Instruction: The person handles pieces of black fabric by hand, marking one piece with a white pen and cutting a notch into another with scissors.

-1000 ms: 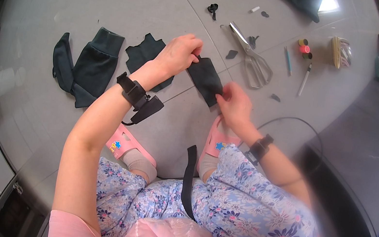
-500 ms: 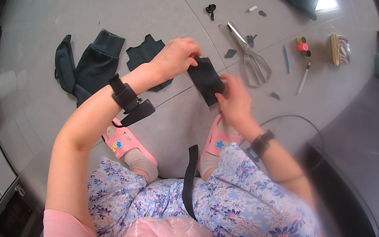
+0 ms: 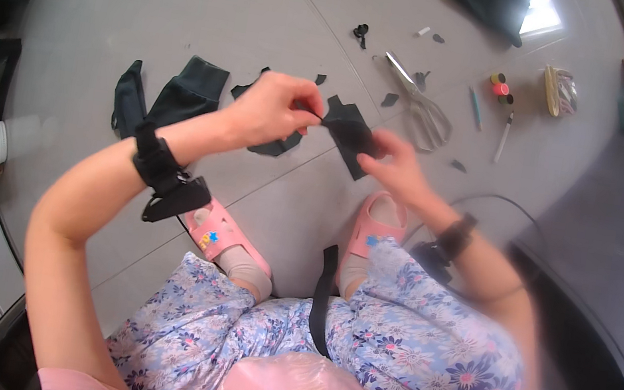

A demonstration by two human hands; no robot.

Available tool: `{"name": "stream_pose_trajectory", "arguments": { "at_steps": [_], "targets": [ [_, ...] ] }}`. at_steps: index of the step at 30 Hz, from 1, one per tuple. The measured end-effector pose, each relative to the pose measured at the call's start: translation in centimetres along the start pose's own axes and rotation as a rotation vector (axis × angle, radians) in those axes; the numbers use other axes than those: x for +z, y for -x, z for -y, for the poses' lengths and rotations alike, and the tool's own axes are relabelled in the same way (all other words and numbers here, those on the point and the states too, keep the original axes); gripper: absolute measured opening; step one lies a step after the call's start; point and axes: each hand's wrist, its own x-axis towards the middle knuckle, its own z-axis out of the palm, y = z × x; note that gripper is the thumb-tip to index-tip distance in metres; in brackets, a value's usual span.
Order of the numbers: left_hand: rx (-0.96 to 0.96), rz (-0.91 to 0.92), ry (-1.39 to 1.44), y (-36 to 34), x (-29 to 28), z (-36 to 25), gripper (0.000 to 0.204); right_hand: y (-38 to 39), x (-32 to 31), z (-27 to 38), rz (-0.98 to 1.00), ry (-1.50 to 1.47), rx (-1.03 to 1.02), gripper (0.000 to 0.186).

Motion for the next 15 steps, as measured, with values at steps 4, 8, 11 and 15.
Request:
{"name": "stream_pose_trajectory", "arguments": {
  "at_steps": [4, 8, 11, 15],
  "targets": [
    [-0.161, -0.030, 0.008, 2.9, -5.0, -1.9, 0.008, -2.4, -0.4, 5.1, 0.272, -0.436, 0.154, 0.018],
    [-0.224, -0.085, -0.030, 4.3, -7.8, -2.4, 0.009, -3.7, 0.4, 8.3, 0.378, -0.374, 0.189, 0.019],
    [-0.218, -0.159, -0.028, 3.6, -8.2, -0.9, 0.013, -4.1, 2.8, 7.1, 0.291, -0.419, 0.244, 0.018],
    [-0.253, -0.231, -0.113, 2.1, -8.8, 1.7, 0.017, -2.7, 6.7, 6.8, 0.246, -0.535, 0.364, 0.017]
  ]
}}
